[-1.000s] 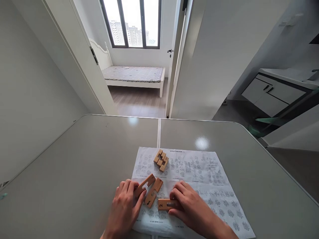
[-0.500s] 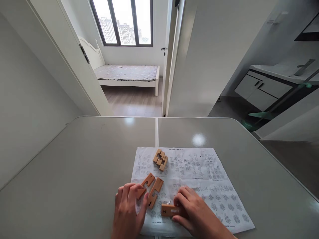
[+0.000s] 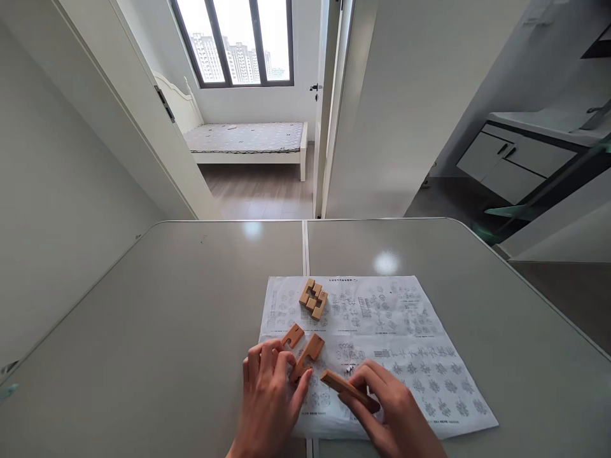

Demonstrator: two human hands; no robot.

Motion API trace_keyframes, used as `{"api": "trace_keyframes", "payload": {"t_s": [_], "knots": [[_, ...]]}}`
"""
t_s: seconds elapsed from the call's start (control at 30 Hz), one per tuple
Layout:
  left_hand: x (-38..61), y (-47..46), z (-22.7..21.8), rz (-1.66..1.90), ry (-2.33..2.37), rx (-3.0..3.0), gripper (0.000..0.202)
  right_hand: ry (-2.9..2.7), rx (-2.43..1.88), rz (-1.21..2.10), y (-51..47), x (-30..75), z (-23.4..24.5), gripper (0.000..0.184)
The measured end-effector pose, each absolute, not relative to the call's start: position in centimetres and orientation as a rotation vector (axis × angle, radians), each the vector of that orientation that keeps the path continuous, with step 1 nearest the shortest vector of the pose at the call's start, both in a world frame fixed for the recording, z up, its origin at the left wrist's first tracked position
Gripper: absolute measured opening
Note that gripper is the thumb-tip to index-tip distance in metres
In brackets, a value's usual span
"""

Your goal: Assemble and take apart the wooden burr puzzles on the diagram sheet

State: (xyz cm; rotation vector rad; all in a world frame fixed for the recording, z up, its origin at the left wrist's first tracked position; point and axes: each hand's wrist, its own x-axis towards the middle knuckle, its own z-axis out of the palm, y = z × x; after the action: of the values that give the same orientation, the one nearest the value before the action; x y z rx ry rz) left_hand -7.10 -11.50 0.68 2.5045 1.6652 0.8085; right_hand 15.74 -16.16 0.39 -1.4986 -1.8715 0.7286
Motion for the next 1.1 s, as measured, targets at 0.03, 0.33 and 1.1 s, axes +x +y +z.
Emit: {"api": "trace_keyframes", "payload": {"t_s": [0.03,0.33,1.1], "knots": [[-7.0,-11.5,0.7,0.798,1.659,2.507,0.010,-1.818,-1.494,0.732,-16.4,15.7,0.4,0.023],[-6.1,-11.8,1.0,0.897,1.530,2.369,0.015,-1.252,-1.573,0.954,-17.3,14.8,1.0,0.038],[-2.8,-14.5,-0.3,0.653,1.142,1.565,0.035,-1.112,-1.550,0.976,-17.4,14.9,-1.8,0.052]]}}
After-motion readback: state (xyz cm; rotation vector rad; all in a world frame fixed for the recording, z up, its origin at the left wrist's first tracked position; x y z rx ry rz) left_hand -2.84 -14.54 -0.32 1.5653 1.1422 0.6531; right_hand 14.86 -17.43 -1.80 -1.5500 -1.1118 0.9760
